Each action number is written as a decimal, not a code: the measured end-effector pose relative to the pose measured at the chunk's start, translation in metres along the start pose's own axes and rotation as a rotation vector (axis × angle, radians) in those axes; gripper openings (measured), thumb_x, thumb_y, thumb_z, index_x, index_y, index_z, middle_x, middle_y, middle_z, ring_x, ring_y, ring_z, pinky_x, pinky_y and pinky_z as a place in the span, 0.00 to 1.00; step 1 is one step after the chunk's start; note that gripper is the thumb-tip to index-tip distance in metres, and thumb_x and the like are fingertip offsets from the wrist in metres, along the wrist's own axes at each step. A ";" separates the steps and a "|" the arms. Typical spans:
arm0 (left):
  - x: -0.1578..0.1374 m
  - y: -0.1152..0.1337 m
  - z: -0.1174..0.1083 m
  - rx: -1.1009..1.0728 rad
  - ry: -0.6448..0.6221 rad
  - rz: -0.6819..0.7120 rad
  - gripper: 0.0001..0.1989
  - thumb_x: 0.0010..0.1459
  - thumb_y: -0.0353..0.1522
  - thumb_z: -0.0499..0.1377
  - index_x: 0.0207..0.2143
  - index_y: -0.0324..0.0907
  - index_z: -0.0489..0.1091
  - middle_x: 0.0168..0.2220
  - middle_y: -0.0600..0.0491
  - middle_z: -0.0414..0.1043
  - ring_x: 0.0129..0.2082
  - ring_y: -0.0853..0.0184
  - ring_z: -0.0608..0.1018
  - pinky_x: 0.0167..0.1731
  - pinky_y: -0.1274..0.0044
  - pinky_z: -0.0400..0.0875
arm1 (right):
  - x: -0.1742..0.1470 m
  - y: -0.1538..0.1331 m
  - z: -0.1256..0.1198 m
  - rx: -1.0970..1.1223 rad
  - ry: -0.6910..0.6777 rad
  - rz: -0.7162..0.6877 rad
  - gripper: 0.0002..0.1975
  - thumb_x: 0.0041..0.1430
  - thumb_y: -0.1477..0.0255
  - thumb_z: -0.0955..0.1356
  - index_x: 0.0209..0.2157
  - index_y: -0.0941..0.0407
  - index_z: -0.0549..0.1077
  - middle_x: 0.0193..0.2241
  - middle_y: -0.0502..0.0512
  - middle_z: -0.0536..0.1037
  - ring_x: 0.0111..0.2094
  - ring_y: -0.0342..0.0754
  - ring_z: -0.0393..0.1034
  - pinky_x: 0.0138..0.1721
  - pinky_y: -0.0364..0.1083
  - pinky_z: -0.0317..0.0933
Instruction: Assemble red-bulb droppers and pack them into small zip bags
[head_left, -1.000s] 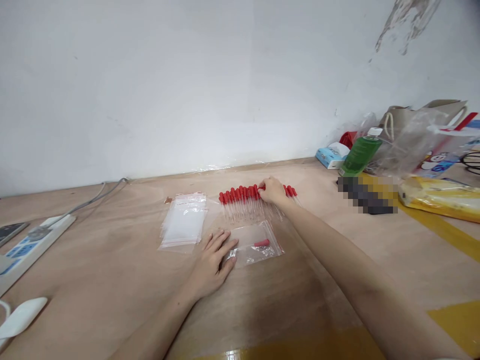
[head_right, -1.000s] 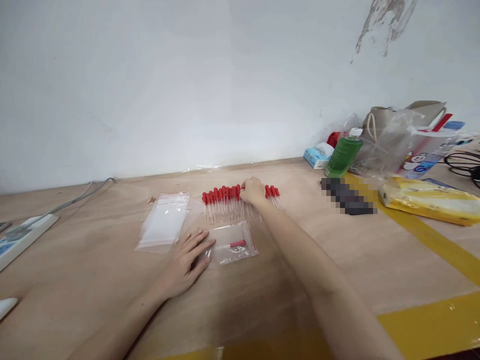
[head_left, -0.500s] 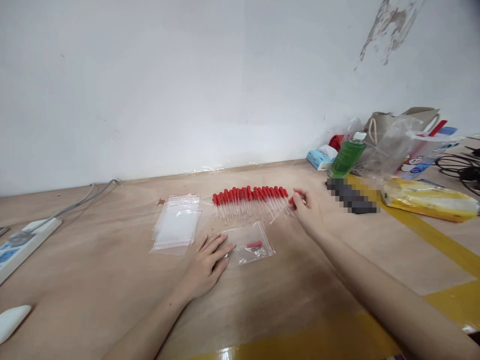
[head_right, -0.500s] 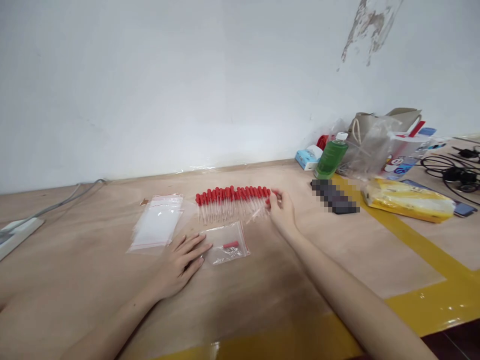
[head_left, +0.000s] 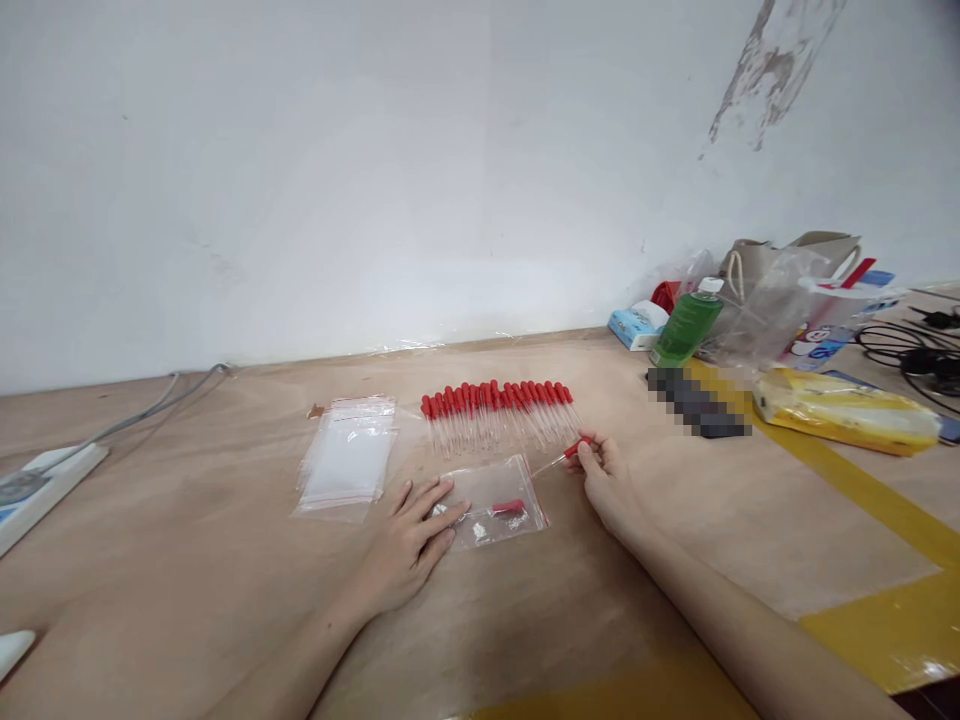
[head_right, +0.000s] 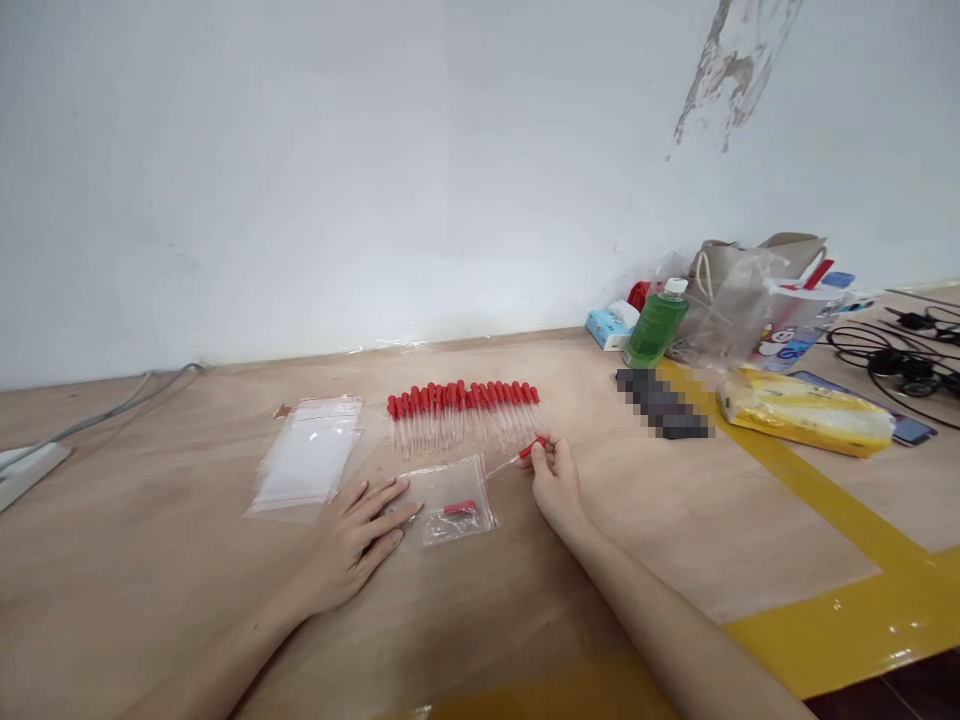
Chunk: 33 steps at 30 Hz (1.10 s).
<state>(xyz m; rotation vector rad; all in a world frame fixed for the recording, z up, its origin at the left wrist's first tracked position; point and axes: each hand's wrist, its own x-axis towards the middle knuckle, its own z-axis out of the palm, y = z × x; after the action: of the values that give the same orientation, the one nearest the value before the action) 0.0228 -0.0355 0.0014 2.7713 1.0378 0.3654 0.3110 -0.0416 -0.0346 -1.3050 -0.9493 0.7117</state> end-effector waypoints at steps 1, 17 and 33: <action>0.000 0.000 0.000 0.002 -0.004 -0.004 0.19 0.62 0.34 0.45 0.55 0.54 0.56 0.59 0.53 0.54 0.58 0.62 0.57 0.56 0.59 0.48 | -0.003 -0.001 0.001 0.005 -0.048 0.012 0.17 0.54 0.57 0.61 0.40 0.53 0.60 0.28 0.51 0.70 0.28 0.45 0.68 0.32 0.48 0.66; 0.000 0.004 -0.003 -0.058 -0.023 -0.040 0.23 0.61 0.35 0.46 0.58 0.45 0.48 0.57 0.51 0.57 0.59 0.62 0.56 0.58 0.60 0.46 | -0.017 -0.028 0.009 -0.768 -0.606 -0.476 0.10 0.55 0.72 0.63 0.33 0.48 0.75 0.40 0.53 0.71 0.43 0.50 0.63 0.46 0.54 0.52; 0.001 0.003 -0.003 -0.074 -0.028 -0.017 0.13 0.62 0.34 0.45 0.47 0.45 0.62 0.58 0.50 0.56 0.59 0.64 0.55 0.57 0.60 0.45 | 0.077 -0.043 0.081 -0.944 -0.155 -0.043 0.14 0.46 0.77 0.66 0.38 0.63 0.66 0.33 0.63 0.74 0.36 0.52 0.69 0.34 0.45 0.59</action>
<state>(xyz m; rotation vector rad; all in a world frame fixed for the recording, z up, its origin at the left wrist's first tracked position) 0.0243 -0.0371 0.0051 2.6932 1.0201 0.3547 0.2712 0.0571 0.0213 -2.0477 -1.5268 0.3144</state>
